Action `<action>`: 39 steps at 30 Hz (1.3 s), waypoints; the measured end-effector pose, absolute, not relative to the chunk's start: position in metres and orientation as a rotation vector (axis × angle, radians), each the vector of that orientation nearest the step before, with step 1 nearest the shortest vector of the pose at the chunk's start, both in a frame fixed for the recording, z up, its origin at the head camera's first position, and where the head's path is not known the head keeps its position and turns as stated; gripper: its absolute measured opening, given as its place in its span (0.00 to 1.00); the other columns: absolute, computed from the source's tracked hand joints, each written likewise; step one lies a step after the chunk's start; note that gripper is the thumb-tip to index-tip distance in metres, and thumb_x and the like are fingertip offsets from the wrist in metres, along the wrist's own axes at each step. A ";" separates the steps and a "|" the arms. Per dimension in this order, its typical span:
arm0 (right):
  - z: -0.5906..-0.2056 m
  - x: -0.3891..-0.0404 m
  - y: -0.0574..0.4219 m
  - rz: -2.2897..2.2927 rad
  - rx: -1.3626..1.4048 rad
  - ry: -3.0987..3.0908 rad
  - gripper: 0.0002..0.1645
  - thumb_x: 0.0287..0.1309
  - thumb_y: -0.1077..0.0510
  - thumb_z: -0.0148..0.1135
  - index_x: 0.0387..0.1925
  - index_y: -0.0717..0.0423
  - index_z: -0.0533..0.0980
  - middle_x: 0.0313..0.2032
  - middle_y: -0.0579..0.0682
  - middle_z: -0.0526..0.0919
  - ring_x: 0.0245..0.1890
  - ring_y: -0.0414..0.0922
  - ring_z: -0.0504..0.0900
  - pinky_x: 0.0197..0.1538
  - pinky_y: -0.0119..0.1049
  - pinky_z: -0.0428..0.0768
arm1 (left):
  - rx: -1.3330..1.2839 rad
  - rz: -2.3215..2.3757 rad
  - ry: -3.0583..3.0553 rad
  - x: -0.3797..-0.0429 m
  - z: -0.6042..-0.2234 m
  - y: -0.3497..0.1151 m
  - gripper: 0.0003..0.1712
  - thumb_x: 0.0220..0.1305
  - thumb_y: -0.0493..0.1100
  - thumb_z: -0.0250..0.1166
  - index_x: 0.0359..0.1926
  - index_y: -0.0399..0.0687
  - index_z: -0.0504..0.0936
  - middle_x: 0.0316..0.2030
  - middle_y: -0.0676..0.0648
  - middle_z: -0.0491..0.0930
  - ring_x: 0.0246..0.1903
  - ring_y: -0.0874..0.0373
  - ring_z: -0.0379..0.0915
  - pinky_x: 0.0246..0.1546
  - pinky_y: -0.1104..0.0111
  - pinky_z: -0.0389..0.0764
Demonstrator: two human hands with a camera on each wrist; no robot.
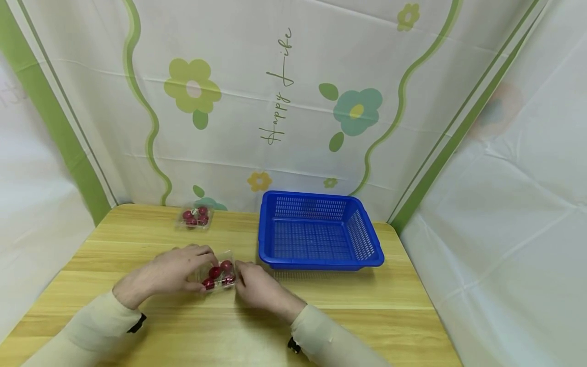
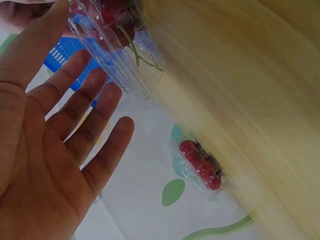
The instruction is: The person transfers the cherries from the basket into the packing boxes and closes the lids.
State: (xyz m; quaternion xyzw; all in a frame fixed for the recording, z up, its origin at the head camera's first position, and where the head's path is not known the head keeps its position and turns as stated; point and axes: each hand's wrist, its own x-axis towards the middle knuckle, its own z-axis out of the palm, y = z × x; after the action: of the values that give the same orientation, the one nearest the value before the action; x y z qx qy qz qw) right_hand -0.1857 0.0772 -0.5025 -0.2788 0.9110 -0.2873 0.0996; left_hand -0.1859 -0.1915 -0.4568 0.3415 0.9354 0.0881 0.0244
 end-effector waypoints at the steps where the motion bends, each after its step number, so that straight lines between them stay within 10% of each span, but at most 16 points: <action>1: -0.503 -0.187 0.076 -0.871 -0.801 2.684 0.28 0.82 0.65 0.65 0.79 0.62 0.79 0.53 0.53 0.94 0.45 0.37 0.86 0.54 0.33 0.93 | 1.058 0.270 2.895 -0.186 -0.457 -0.192 0.38 0.58 0.57 0.93 0.66 0.55 0.90 0.60 0.51 0.91 0.55 0.50 0.88 0.48 0.50 0.96; 12: -0.567 -0.225 0.074 -1.242 -0.586 2.380 0.43 0.82 0.64 0.59 0.91 0.63 0.62 0.40 0.44 0.87 0.32 0.36 0.84 0.34 0.30 0.86 | 1.090 0.215 2.910 -0.189 -0.459 -0.192 0.38 0.60 0.58 0.92 0.67 0.52 0.90 0.60 0.49 0.91 0.56 0.48 0.89 0.49 0.49 0.97; 22: -0.516 -0.195 0.066 -1.597 -0.259 2.072 0.47 0.84 0.73 0.52 0.95 0.66 0.49 0.38 0.56 0.83 0.27 0.44 0.84 0.35 0.35 0.92 | 1.021 0.221 3.027 -0.188 -0.465 -0.197 0.34 0.68 0.55 0.87 0.68 0.44 0.89 0.63 0.41 0.90 0.60 0.41 0.90 0.56 0.44 0.98; 39: -0.514 -0.197 0.063 -1.630 -0.229 2.063 0.51 0.82 0.73 0.53 0.96 0.67 0.43 0.33 0.52 0.80 0.26 0.43 0.83 0.33 0.32 0.86 | 0.715 0.829 2.586 -0.194 -0.476 -0.215 0.44 0.86 0.37 0.67 0.93 0.36 0.60 0.42 0.51 0.89 0.38 0.65 0.80 0.47 0.65 0.90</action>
State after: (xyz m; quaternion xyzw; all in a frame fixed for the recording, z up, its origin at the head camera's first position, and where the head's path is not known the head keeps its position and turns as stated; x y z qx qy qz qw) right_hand -0.1970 0.0629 -0.5145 -0.0839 0.7570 -0.5983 0.2487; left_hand -0.1944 -0.2147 -0.4755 0.2510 0.9081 0.2910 0.1661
